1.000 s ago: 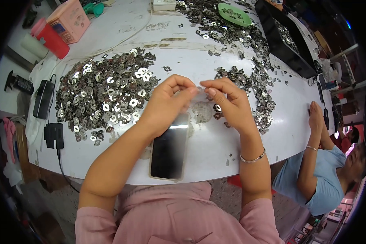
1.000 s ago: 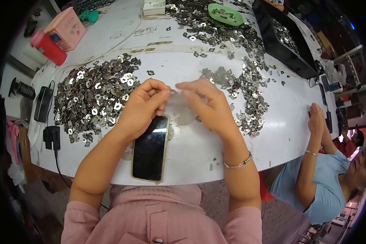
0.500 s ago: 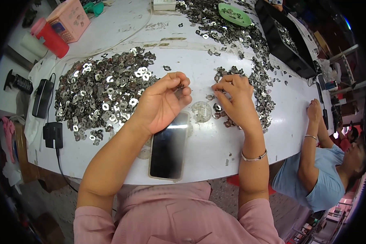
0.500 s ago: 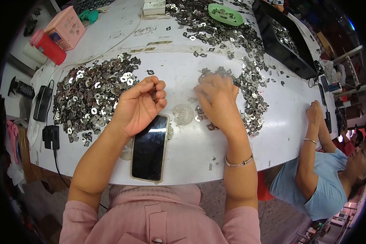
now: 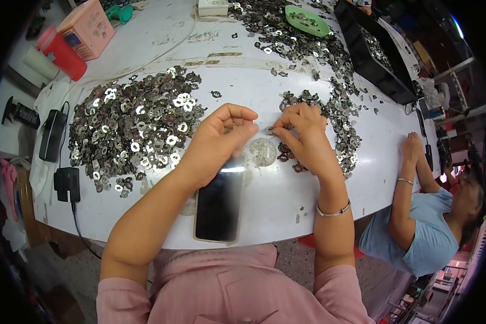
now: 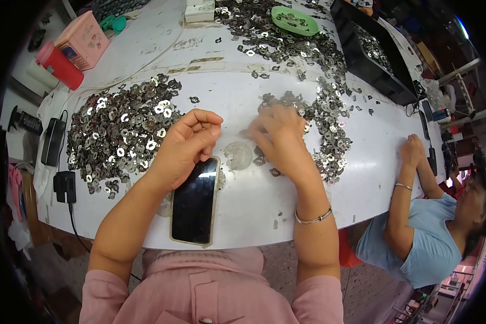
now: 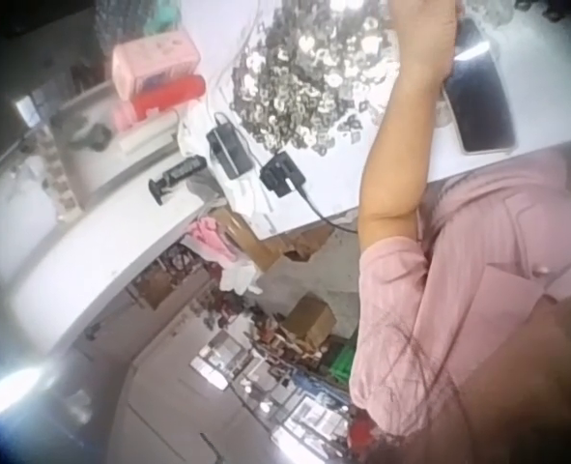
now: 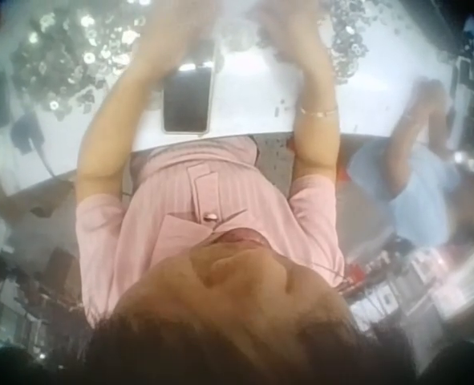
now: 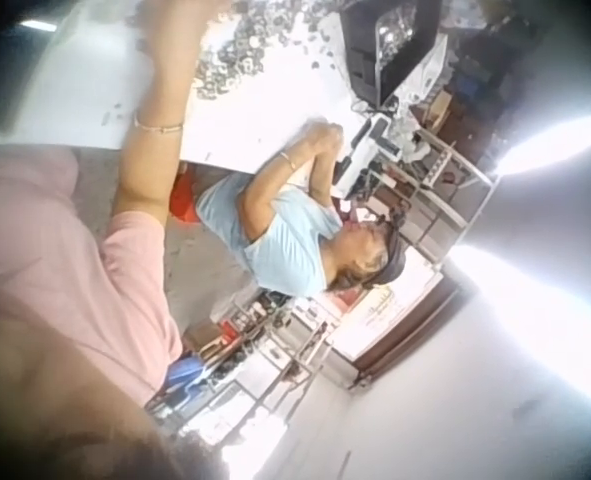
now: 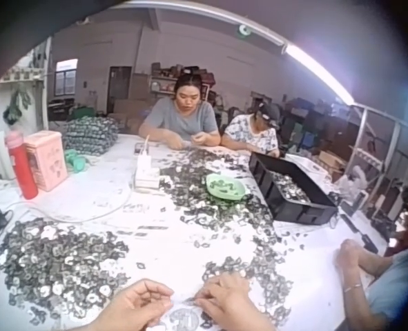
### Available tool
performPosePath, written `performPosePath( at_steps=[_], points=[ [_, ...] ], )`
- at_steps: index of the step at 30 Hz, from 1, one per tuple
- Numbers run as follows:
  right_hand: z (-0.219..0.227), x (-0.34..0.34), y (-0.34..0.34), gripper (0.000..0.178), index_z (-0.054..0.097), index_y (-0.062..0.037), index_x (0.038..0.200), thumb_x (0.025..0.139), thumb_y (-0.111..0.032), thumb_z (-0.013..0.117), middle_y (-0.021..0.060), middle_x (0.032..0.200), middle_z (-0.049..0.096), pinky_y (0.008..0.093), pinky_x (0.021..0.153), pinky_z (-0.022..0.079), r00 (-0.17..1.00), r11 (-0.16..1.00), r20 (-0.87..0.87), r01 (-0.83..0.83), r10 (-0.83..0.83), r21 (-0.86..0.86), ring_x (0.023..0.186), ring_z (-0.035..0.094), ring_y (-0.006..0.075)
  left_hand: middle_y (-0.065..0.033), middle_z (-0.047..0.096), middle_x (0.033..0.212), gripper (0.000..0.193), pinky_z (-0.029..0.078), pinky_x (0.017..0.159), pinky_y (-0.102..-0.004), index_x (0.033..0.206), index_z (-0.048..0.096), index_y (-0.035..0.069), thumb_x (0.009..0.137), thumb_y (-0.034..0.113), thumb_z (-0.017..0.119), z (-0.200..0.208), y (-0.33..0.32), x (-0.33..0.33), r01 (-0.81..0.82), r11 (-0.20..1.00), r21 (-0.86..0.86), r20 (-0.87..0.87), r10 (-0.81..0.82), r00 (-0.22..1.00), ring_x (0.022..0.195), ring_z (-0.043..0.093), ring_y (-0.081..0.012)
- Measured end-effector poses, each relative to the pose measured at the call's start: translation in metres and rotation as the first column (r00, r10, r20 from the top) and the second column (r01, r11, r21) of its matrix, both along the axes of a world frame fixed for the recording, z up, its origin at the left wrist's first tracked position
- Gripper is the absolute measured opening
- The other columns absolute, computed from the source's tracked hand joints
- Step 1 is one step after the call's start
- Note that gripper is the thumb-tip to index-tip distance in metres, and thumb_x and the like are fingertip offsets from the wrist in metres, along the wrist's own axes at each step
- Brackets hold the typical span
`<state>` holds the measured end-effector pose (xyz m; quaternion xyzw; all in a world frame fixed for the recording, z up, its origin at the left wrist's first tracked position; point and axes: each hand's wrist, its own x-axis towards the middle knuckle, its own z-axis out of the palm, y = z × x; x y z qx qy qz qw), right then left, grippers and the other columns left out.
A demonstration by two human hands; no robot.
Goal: The person assembles small metal hardware parts by inserting small components into metal brackets by hand and gathering the pieces on the table.
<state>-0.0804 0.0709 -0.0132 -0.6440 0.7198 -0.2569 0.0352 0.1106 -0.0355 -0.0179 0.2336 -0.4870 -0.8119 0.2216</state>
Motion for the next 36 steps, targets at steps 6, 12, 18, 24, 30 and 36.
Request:
performPosePath(
  at_steps=[6, 12, 18, 24, 30, 36],
  points=[
    [-0.004, 0.005, -0.003, 0.011, 0.066, -0.0052, 0.092, 0.085, -0.013, 0.066, 0.0046, 0.099, 0.058, 0.0312, 0.082, 0.043, 0.659, 0.966, 0.707, -0.196, 0.256, -0.167, 0.093, 0.052, 0.0176, 0.0068, 0.052, 0.087, 0.031, 0.033, 0.057, -0.0159, 0.113, 0.06, 0.011, 0.083, 0.012, 0.07, -0.008, 0.009, -0.004, -0.007, 0.915, -0.404, 0.017, 0.015, 1.0, 0.062, 0.04, -0.0002],
    [0.002, 0.005, -0.001, 0.017, 0.066, -0.003, 0.093, 0.083, -0.017, 0.068, 0.0061, 0.095, 0.06, 0.0302, 0.07, 0.046, 0.722, 0.988, 0.675, -0.113, 0.151, -0.101, 0.079, 0.055, 0.0166, 0.0039, 0.054, 0.084, 0.022, 0.033, 0.054, -0.0165, 0.109, 0.058, 0.006, 0.09, 0.014, 0.065, 0.003, 0.006, -0.004, -0.001, 0.989, -0.148, 0.027, 0.005, 1.0, 0.063, 0.04, -0.0009],
    [0.015, -0.013, 0.012, 0.022, 0.066, -0.0032, 0.094, 0.074, -0.008, 0.075, 0.0035, 0.082, 0.058, 0.0251, 0.064, 0.045, 0.958, 0.948, 0.283, -0.13, 0.046, 0.289, 0.073, 0.054, 0.0125, -0.0022, 0.05, 0.087, 0.013, 0.035, 0.052, -0.0185, 0.097, 0.052, 0.006, 0.099, 0.018, 0.05, 0.002, -0.002, -0.001, 0.103, 0.9, 0.424, -0.243, 0.003, 0.97, 0.063, 0.042, -0.0058],
    [0.006, -0.004, 0.007, 0.017, 0.067, -0.002, 0.09, 0.074, -0.007, 0.072, 0.0079, 0.078, 0.061, 0.0277, 0.062, 0.046, 0.924, 0.965, 0.378, -0.152, 0.062, 0.213, 0.068, 0.058, 0.018, -0.0033, 0.056, 0.088, 0.012, 0.044, 0.066, -0.0215, 0.093, 0.055, 0.008, 0.095, 0.02, 0.056, -0.008, -0.009, 0.001, 0.197, 0.856, 0.478, -0.323, -0.037, 0.946, 0.075, 0.049, -0.01],
    [0.008, -0.002, 0.003, 0.022, 0.069, -0.0026, 0.099, 0.078, -0.005, 0.071, 0.0024, 0.084, 0.063, 0.0235, 0.065, 0.045, 0.793, 0.998, 0.609, -0.057, 0.034, 0.02, 0.071, 0.055, 0.0091, -0.0053, 0.058, 0.09, 0.014, 0.048, 0.07, -0.0249, 0.092, 0.054, 0.008, 0.095, 0.022, 0.051, -0.008, -0.004, 0.001, 0.232, 0.856, 0.462, -0.317, -0.085, 0.945, 0.079, 0.055, -0.012],
    [0.01, 0.011, 0.0, 0.02, 0.067, -0.0012, 0.105, 0.085, -0.005, 0.067, 0.003, 0.099, 0.067, 0.0237, 0.078, 0.048, 0.459, 0.998, 0.887, -0.052, 0.056, -0.037, 0.085, 0.06, 0.0096, -0.0037, 0.059, 0.091, 0.02, 0.044, 0.065, -0.0236, 0.107, 0.051, 0.008, 0.094, 0.022, 0.057, 0.004, 0.008, -0.001, 0.169, 0.924, 0.343, -0.097, -0.145, 0.985, 0.075, 0.055, -0.01]
  ],
)
